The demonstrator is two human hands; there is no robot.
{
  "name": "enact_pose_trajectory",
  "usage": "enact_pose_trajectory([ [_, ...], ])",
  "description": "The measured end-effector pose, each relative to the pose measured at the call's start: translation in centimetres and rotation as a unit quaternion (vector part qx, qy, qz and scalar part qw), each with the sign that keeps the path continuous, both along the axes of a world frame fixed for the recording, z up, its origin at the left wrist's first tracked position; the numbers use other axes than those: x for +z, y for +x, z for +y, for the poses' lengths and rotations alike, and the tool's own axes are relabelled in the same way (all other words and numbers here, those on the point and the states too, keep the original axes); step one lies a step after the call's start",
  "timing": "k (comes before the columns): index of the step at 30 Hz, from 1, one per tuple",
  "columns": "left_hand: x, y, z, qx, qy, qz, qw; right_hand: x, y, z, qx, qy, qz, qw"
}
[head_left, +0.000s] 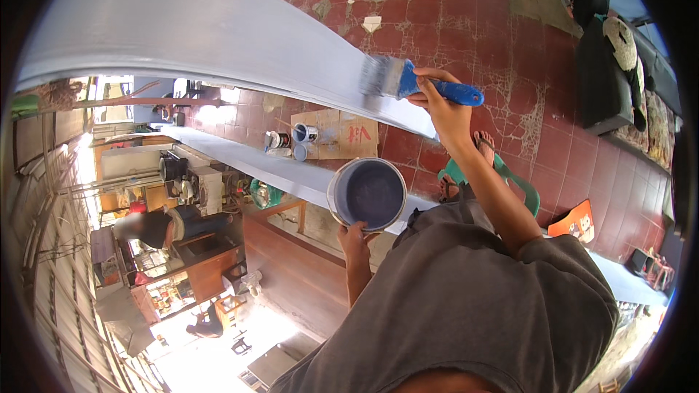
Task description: The person paints a white structural pillar with light blue paint using a blue-handled brush. They repeatedly dip the brush into a paint bucket and apply paint to the pillar's vertical surfaces and edges, working from standing to kneeling positions.
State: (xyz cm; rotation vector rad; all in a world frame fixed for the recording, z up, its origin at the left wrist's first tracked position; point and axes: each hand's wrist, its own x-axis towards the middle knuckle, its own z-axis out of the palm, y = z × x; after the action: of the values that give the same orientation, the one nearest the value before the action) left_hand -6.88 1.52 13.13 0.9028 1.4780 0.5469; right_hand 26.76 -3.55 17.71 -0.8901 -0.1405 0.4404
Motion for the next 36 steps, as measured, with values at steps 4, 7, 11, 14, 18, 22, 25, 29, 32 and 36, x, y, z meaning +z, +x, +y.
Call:
enact_pose_trajectory([
  [4,1.2,0.3,-0.4,-0.008,-0.008,0.007,1.0,-8.6,-0.3,0.2,-0.022,-0.114,0.033,0.993],
  [7,0.5,0.0,0.0,-0.025,-0.006,-0.005,1.0,-13.3,-0.2,1.0,-0.088,-0.265,-0.095,0.956],
  [11,-0.2,0.5,0.4,-0.042,-0.019,-0.009,0.999,-13.8,-0.1,0.3,-0.094,-0.399,-0.13,0.903],
  [14,-0.3,1.8,0.6,-0.039,-0.021,0.011,0.999,-12.2,0.4,0.1,-0.069,-0.27,-0.071,0.958],
  [18,-1.1,1.4,0.5,-0.035,-0.029,-0.002,0.999,-5.8,1.1,-0.4,0.033,-0.045,0.057,0.997],
  [22,-1.3,1.0,0.5,-0.034,-0.047,-0.013,0.998,-2.1,2.6,-2.5,0.024,0.05,0.106,0.993],
  [25,-1.1,0.6,-0.1,-0.013,-0.063,0.007,0.998,-4.6,2.7,-1.5,0.04,0.004,0.072,0.997],
  [29,-0.8,0.3,-0.2,-0.008,-0.05,0.019,0.999,-11.6,3.1,0.5,0.035,-0.098,0.023,0.994],
  [32,0.0,0.9,-0.5,-0.027,-0.034,0.02,0.999,-14.5,3.7,1.3,0.001,-0.241,-0.09,0.966],
  [36,-0.7,1.5,0.4,-0.003,-0.05,-0.001,0.999,-16.4,3.4,1.6,-0.026,-0.423,-0.186,0.886],
])
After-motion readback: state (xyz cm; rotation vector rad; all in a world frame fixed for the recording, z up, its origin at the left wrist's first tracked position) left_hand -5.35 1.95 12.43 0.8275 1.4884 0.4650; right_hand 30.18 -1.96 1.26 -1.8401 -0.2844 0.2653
